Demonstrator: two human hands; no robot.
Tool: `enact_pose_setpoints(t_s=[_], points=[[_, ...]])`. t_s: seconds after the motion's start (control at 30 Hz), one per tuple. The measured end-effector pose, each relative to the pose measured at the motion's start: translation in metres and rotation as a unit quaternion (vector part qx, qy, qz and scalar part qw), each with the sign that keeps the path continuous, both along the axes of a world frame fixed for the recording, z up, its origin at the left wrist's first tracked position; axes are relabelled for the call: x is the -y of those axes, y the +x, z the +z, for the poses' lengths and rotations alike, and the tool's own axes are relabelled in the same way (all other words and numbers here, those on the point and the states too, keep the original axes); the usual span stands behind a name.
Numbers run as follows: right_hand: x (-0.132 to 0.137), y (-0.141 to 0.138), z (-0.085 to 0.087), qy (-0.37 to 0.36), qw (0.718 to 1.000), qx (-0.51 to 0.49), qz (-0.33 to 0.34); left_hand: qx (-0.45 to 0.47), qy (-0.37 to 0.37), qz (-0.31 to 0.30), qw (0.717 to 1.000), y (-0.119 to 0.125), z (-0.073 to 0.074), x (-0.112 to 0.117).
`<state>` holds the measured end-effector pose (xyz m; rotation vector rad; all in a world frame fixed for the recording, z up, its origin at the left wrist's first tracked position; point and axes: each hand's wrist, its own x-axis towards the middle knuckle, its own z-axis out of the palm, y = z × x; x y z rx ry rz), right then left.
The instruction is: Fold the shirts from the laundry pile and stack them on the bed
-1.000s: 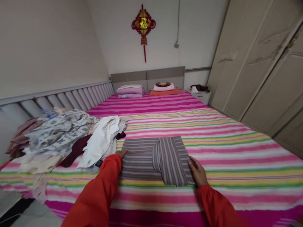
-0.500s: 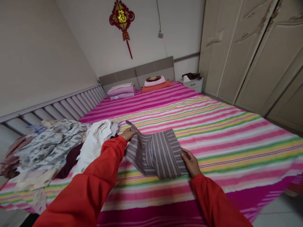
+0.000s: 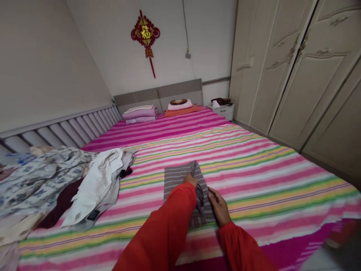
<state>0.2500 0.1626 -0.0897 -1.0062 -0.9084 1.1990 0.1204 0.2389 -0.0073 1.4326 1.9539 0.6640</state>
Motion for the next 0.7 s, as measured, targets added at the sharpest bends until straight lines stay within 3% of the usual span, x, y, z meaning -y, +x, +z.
enact_pose_setpoints(t_s=[0.1, 0.2, 0.27, 0.37, 0.5, 0.6, 0.7], points=[[0.000, 0.001, 0.001, -0.005, 1.000, 0.014, 0.002, 0.017, -0.027, 0.005, 0.999, 0.012, -0.006, -0.001], [0.000, 0.003, -0.001, -0.019, 1.000, 0.013, 0.003, 0.037, 0.001, -0.033, 0.999, 0.013, 0.002, 0.001], [-0.001, 0.003, -0.004, -0.029, 1.000, 0.003, -0.006, 0.033, 0.049, -0.048, 0.997, 0.000, 0.010, 0.007], [-0.001, 0.002, -0.008, -0.037, 0.999, -0.012, -0.017, -0.009, 0.126, -0.028, 0.992, -0.041, 0.014, 0.022], [-0.003, 0.003, -0.009, -0.038, 0.999, -0.004, -0.018, -0.201, 0.107, -0.009, 0.974, -0.090, -0.010, 0.040], [-0.001, 0.006, -0.004, -0.041, 0.998, 0.031, -0.030, -0.293, 0.061, -0.027, 0.954, -0.097, -0.035, 0.045], [0.014, -0.003, 0.013, 0.018, 0.981, 0.158, -0.110, -0.291, 0.072, -0.015, 0.954, -0.095, -0.054, 0.044]])
